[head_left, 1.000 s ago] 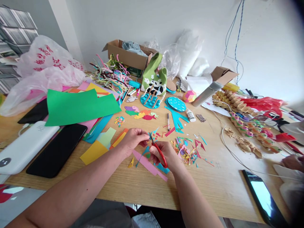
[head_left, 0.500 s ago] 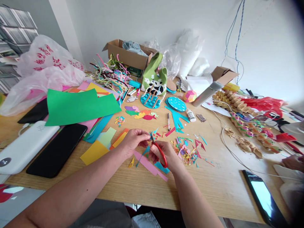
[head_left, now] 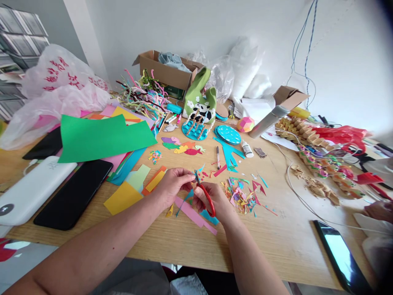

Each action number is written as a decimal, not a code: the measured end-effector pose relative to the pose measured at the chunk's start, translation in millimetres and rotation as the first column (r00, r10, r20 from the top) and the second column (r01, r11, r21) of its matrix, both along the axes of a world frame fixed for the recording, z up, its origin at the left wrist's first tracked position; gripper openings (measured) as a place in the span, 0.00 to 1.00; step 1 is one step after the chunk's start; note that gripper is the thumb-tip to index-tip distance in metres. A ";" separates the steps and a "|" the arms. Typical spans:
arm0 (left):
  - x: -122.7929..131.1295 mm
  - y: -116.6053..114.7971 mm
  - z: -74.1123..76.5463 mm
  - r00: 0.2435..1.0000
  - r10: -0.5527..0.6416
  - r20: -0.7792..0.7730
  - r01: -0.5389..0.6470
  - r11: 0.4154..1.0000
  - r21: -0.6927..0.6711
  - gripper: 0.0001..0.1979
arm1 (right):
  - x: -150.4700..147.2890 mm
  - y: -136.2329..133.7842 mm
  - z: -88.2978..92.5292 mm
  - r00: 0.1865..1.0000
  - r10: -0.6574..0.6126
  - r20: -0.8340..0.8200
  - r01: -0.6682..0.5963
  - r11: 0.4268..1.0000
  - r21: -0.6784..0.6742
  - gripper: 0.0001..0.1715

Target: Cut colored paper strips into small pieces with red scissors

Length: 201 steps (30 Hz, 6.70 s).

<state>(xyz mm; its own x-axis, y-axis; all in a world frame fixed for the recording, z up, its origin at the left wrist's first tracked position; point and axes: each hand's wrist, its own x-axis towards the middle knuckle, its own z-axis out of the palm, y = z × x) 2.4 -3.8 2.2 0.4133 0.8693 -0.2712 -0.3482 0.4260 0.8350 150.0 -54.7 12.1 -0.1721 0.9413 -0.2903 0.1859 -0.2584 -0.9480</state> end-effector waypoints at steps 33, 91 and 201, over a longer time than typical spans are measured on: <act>-3.7 3.8 5.1 0.996 -0.008 -0.088 0.013 0.998 0.058 0.07 | 1.8 0.6 -0.2 0.999 0.002 0.043 -0.001 1.000 -0.014 0.25; -13.3 19.8 -14.2 0.632 0.381 -0.675 0.332 0.654 0.680 0.08 | 11.0 4.1 14.1 0.888 -0.410 0.211 0.373 0.907 0.194 0.29; -10.6 14.6 7.4 0.971 0.205 0.125 -0.182 0.968 -0.175 0.10 | -8.4 -1.0 0.5 0.990 -0.099 0.101 0.100 0.995 -0.007 0.28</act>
<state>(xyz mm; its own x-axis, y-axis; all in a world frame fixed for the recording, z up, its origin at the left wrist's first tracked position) -8.2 10.8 9.6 0.2858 0.8859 -0.3653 -0.5462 0.4638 0.6975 141.6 -55.7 12.6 -0.0474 0.9485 -0.3132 0.2527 -0.2920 -0.9225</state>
